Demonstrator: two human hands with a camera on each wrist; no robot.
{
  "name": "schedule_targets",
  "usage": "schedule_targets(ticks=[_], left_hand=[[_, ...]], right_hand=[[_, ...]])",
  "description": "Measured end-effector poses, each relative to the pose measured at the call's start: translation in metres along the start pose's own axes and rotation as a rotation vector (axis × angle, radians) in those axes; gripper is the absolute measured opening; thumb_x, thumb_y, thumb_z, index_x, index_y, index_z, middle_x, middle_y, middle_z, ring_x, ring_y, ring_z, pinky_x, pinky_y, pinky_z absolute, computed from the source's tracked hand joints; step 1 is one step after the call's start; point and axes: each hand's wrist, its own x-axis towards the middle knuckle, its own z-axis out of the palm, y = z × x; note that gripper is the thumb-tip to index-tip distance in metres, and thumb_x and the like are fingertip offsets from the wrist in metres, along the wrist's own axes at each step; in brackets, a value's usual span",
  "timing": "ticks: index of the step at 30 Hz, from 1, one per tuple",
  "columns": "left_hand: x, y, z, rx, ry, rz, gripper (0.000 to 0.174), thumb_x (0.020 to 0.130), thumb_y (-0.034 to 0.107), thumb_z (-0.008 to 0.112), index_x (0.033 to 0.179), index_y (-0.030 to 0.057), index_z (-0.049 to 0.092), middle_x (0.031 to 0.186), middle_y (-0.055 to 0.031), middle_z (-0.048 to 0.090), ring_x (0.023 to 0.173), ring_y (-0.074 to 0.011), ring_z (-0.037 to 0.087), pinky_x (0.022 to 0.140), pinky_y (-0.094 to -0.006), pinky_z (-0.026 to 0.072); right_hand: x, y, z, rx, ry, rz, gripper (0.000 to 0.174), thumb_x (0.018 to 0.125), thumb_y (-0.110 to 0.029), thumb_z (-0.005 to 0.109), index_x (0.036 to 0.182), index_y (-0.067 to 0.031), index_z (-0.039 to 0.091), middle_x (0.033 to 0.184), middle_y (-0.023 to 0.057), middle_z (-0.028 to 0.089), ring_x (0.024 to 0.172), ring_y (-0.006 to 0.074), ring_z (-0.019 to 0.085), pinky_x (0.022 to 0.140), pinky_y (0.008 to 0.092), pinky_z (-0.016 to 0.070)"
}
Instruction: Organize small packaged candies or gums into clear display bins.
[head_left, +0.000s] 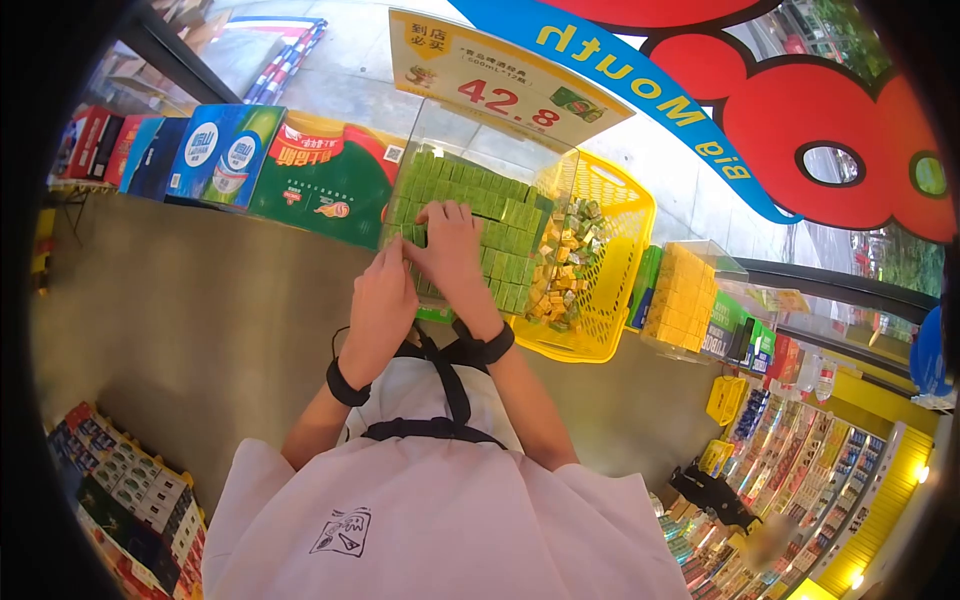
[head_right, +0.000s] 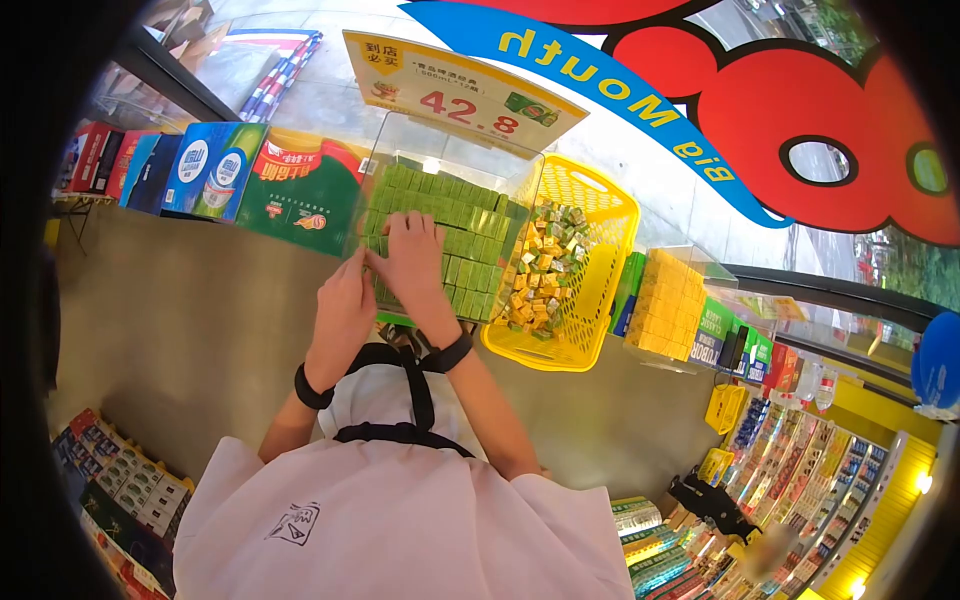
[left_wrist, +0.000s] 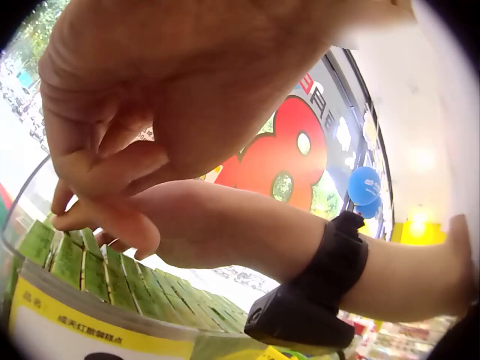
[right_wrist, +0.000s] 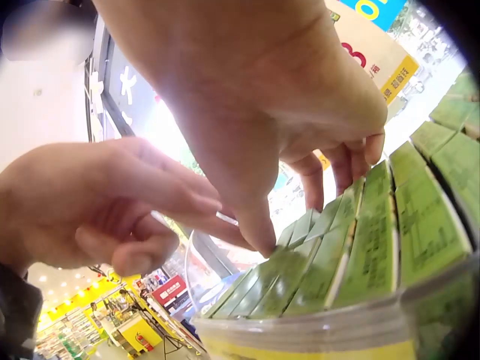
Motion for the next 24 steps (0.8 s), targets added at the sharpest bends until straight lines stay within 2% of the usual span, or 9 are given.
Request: schedule_targets(ticks=[1,2,4,6,8,12,14,18,24], left_hand=[[0.0,-0.002,0.003,0.019,-0.045,-0.032,0.037,0.101,-0.001,0.06,0.137,-0.01,0.059,0.117,-0.0306,0.07,0.104,-0.0513,0.068,0.082,-0.056,0.0556],[0.0,-0.004,0.006,0.037,-0.091,-0.063,0.04,0.101,0.0,0.059,0.14,-0.011,0.056,0.115,-0.0321,0.07,0.104,-0.0517,0.068,0.082,-0.057,0.055],[-0.002,-0.009,0.011,0.05,-0.085,-0.068,0.043,0.102,0.0,0.059,0.143,-0.0113,0.054,0.117,-0.032,0.07,0.104,-0.0524,0.067,0.082,-0.0578,0.0546],[-0.006,-0.017,0.02,0.065,-0.084,-0.074,0.045,0.103,0.001,0.059,0.145,-0.0116,0.051,0.119,-0.032,0.069,0.104,-0.053,0.067,0.082,-0.0587,0.0541],[-0.005,-0.026,0.03,0.092,-0.002,0.028,0.046,0.102,0.003,0.06,0.145,-0.0093,0.05,0.126,-0.0307,0.068,0.098,-0.0539,0.07,0.076,-0.0593,0.0581],[-0.004,-0.026,0.03,0.076,-0.029,0.01,0.048,0.102,0.006,0.064,0.147,-0.0062,0.052,0.13,-0.0287,0.067,0.097,-0.0529,0.07,0.076,-0.0579,0.0585],[-0.004,-0.03,0.031,0.087,0.004,0.034,0.048,0.102,0.009,0.066,0.147,-0.003,0.054,0.128,-0.0269,0.069,0.096,-0.0506,0.071,0.076,-0.0569,0.0588],[-0.002,-0.034,0.031,0.095,0.011,0.065,0.047,0.101,0.008,0.067,0.146,-0.0023,0.057,0.122,-0.0261,0.071,0.094,-0.0485,0.072,0.075,-0.056,0.0587],[-0.001,-0.03,0.028,0.092,0.004,0.046,0.043,0.101,0.009,0.068,0.142,-0.0026,0.062,0.115,-0.025,0.073,0.092,-0.0472,0.072,0.074,-0.0557,0.0585]], right_hand=[[0.0,0.006,0.0,0.001,-0.002,-0.005,0.04,0.079,-0.03,0.088,0.111,-0.0111,0.072,0.112,0.0092,0.067,0.107,0.0332,0.062,0.095,0.0459,0.0472],[0.001,0.012,-0.001,0.081,-0.007,-0.084,0.038,0.084,-0.027,0.086,0.115,-0.0103,0.072,0.113,0.0097,0.067,0.11,0.0332,0.063,0.095,0.0469,0.0475],[0.004,0.02,-0.005,0.161,-0.014,-0.166,0.037,0.088,-0.025,0.083,0.119,-0.0095,0.071,0.114,0.0102,0.067,0.113,0.0332,0.063,0.095,0.048,0.0477],[0.006,0.026,-0.009,0.184,-0.132,-0.258,0.034,0.094,-0.018,0.078,0.126,-0.0113,0.073,0.116,0.0097,0.068,0.117,0.0332,0.065,0.096,0.0489,0.0482],[0.007,0.029,-0.012,0.201,-0.175,-0.247,0.03,0.094,-0.017,0.077,0.124,-0.0111,0.075,0.115,0.0109,0.068,0.116,0.0339,0.065,0.097,0.049,0.0484],[0.007,0.03,-0.017,0.255,-0.266,-0.202,0.025,0.093,-0.014,0.077,0.117,-0.0069,0.078,0.112,0.0145,0.069,0.114,0.0369,0.065,0.097,0.0485,0.0503],[0.005,0.03,-0.018,0.288,-0.239,-0.218,0.025,0.093,-0.012,0.077,0.117,-0.0051,0.077,0.111,0.0153,0.069,0.114,0.0379,0.065,0.098,0.0481,0.0512],[-0.001,0.028,-0.022,0.324,-0.192,-0.23,0.027,0.092,-0.009,0.077,0.118,-0.0004,0.076,0.111,0.0168,0.068,0.113,0.0397,0.063,0.098,0.0468,0.0532],[-0.007,0.027,-0.023,0.271,-0.197,-0.236,0.031,0.091,-0.009,0.078,0.121,-0.0001,0.075,0.108,0.0161,0.066,0.11,0.0382,0.062,0.096,0.0468,0.053]])
